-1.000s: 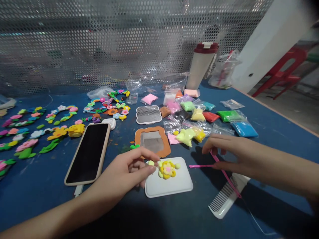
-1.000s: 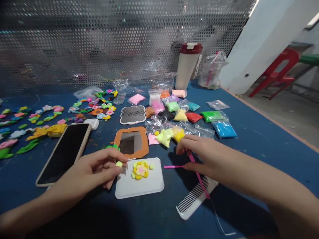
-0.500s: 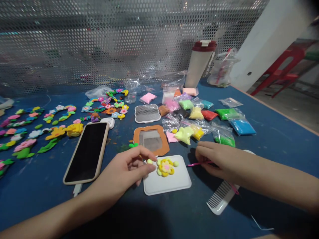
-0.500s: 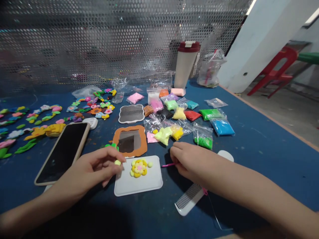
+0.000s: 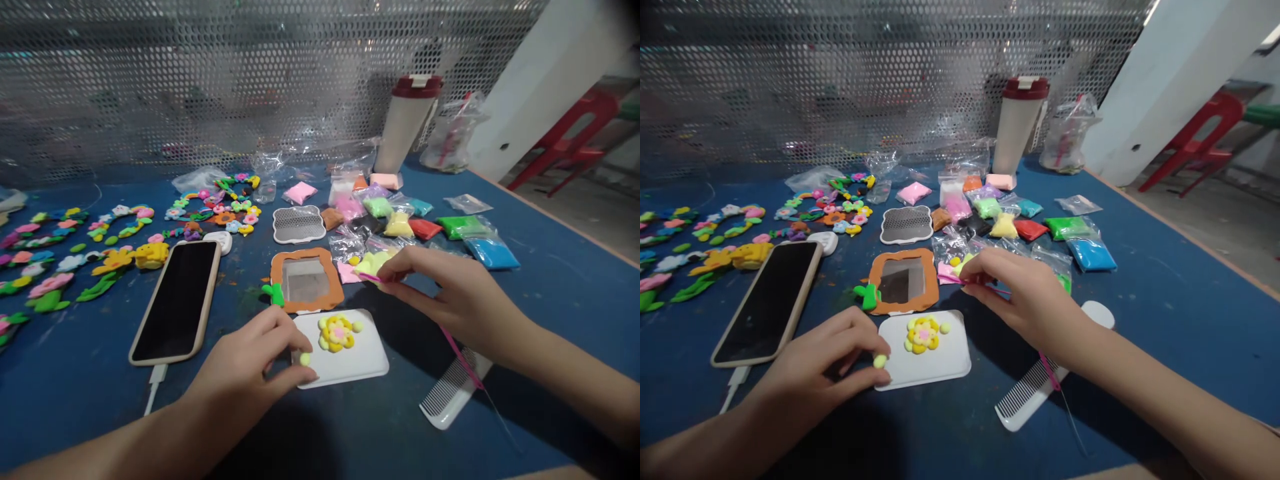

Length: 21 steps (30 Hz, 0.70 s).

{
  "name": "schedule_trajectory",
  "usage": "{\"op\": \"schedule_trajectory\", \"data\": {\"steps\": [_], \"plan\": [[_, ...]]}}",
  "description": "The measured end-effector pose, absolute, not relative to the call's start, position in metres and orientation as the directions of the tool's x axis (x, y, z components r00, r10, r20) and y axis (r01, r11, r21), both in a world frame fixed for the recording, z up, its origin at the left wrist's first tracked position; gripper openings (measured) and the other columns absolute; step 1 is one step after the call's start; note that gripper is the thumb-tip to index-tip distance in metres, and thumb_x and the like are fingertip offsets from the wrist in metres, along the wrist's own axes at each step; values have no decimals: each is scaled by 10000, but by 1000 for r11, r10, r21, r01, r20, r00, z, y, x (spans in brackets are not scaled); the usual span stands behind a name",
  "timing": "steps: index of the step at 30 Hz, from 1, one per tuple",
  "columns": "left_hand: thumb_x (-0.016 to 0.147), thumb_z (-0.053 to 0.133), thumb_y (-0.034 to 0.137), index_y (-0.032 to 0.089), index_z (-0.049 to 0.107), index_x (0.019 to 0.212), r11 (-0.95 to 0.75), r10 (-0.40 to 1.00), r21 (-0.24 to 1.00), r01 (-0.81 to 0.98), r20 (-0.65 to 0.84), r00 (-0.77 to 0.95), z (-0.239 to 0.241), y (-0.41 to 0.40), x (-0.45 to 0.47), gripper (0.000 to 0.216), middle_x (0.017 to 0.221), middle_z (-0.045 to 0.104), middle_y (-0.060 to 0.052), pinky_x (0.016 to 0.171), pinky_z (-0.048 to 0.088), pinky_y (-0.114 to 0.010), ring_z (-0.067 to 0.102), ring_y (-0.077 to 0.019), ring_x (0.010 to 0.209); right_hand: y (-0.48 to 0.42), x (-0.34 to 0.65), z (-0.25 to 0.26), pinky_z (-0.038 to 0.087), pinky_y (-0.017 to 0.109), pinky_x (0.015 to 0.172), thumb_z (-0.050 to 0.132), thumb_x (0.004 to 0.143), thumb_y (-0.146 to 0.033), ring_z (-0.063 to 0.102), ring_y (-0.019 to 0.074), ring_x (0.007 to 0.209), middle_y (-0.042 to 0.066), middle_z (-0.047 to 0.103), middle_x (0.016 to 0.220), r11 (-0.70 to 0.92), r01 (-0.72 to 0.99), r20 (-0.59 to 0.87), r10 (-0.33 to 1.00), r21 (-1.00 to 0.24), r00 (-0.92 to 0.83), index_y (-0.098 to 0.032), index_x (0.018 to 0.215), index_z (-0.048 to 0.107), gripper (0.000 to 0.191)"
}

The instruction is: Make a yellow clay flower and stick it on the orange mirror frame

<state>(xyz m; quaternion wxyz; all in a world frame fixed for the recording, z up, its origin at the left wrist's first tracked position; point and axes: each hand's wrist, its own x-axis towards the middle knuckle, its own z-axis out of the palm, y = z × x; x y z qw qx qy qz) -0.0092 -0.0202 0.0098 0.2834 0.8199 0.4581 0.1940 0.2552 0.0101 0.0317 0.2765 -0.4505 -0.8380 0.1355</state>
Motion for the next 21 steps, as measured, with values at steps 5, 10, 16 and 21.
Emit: {"op": "schedule_trajectory", "data": {"steps": [5, 10, 16, 21], "plan": [[720, 725, 266, 221, 614, 805, -440, 841, 606, 663, 19, 541, 1, -24, -7, 147, 826, 566, 28, 599, 391, -216, 554, -124, 712, -5, 240, 38, 418, 205, 595, 513, 872, -157, 543, 102, 692, 11, 582, 782, 612, 590, 335, 787, -527, -517, -182, 862, 599, 90], [726, 718, 319, 223, 603, 863, -465, 833, 573, 675, 24, 553, 0, -24, -7, 203, 838, 564, 28, 596, 386, -231, 550, -129, 705, -27, 220, 35, 439, 197, 593, 452, 892, -109, 557, 104, 697, 30, 585, 819, 623, 509, 195, 725, -594, -661, -171, 884, 619, 178], [740, 701, 346, 215, 583, 906, -480, 822, 576, 662, 32, 568, -1, -25, -11, 243, 849, 551, 15, 559, 366, -228, 507, -121, 658, -43, 212, 20, 466, 215, 656, 444, 904, -106, 575, 119, 760, 34, 619, 869, 555, 488, 130, 739, -674, -661, -179, 966, 609, 191], [774, 667, 344, 211, 555, 904, -471, 815, 593, 653, 11, 579, 2, -24, -10, 217, 860, 547, 12, 575, 373, -229, 498, -119, 652, -44, 212, 12, 452, 221, 629, 439, 907, -125, 550, 121, 723, 43, 579, 821, 570, 507, 200, 768, -647, -608, -163, 897, 627, 192]]}}
